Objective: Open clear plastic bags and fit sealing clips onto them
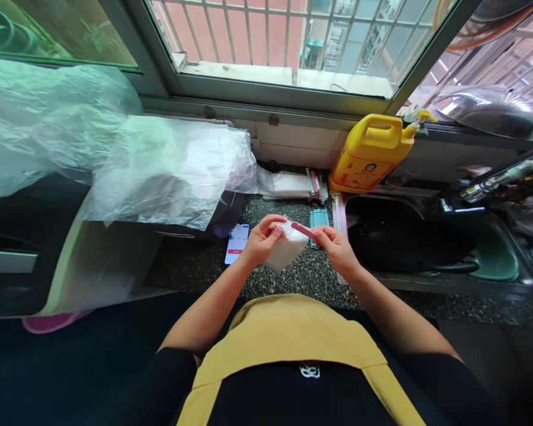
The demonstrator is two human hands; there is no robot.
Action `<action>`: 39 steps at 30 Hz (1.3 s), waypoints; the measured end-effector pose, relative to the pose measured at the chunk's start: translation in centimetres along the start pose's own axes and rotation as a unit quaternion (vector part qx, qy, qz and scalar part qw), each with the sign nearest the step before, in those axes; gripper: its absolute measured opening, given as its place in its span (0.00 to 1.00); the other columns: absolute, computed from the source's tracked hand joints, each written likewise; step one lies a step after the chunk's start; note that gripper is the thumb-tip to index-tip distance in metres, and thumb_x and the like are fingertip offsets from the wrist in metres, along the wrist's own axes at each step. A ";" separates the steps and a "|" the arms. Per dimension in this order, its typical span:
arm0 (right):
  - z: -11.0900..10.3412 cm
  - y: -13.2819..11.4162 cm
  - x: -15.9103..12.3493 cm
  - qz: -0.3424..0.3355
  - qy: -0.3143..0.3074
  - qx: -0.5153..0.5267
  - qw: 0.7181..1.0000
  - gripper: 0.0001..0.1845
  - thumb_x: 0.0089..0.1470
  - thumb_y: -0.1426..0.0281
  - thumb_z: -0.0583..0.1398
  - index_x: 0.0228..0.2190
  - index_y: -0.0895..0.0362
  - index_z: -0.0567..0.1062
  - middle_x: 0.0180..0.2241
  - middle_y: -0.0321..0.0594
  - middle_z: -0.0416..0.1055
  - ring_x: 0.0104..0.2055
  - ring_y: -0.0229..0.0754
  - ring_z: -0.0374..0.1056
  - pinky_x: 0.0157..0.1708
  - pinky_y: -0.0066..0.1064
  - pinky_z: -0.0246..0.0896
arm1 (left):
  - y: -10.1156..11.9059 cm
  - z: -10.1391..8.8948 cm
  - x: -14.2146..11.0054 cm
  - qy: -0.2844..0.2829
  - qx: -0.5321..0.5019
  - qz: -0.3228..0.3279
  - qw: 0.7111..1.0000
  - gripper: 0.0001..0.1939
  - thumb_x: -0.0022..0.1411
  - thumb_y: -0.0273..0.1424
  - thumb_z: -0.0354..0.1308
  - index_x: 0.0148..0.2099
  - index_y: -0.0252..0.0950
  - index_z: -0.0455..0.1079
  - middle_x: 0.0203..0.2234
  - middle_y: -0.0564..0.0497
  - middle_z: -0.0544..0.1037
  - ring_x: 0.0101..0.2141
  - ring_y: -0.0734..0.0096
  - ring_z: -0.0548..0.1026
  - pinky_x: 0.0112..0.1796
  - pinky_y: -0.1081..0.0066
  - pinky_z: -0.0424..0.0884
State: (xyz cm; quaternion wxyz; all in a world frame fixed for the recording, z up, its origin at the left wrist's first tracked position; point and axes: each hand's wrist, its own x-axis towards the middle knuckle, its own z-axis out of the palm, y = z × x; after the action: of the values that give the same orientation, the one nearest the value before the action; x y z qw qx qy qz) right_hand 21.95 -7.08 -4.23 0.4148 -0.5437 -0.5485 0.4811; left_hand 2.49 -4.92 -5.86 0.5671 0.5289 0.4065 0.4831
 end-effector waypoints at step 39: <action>-0.2 2.5 -0.3 -0.412 0.072 -0.442 0.793 0.08 0.57 0.70 0.57 0.35 0.57 0.77 0.28 0.41 0.70 0.30 0.40 0.62 0.31 0.31 0.60 | -2.5 1.1 0.1 -0.004 0.011 -0.101 0.995 0.30 0.49 0.58 0.53 0.24 0.32 0.70 0.19 0.50 0.74 0.22 0.73 0.68 0.28 0.72 0.64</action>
State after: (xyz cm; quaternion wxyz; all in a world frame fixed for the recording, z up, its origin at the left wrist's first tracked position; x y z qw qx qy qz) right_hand 22.70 -7.51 -6.57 0.3269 -0.4234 -0.8419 -0.0712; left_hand 3.91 -4.99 -8.18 0.6087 0.4930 0.4612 0.4168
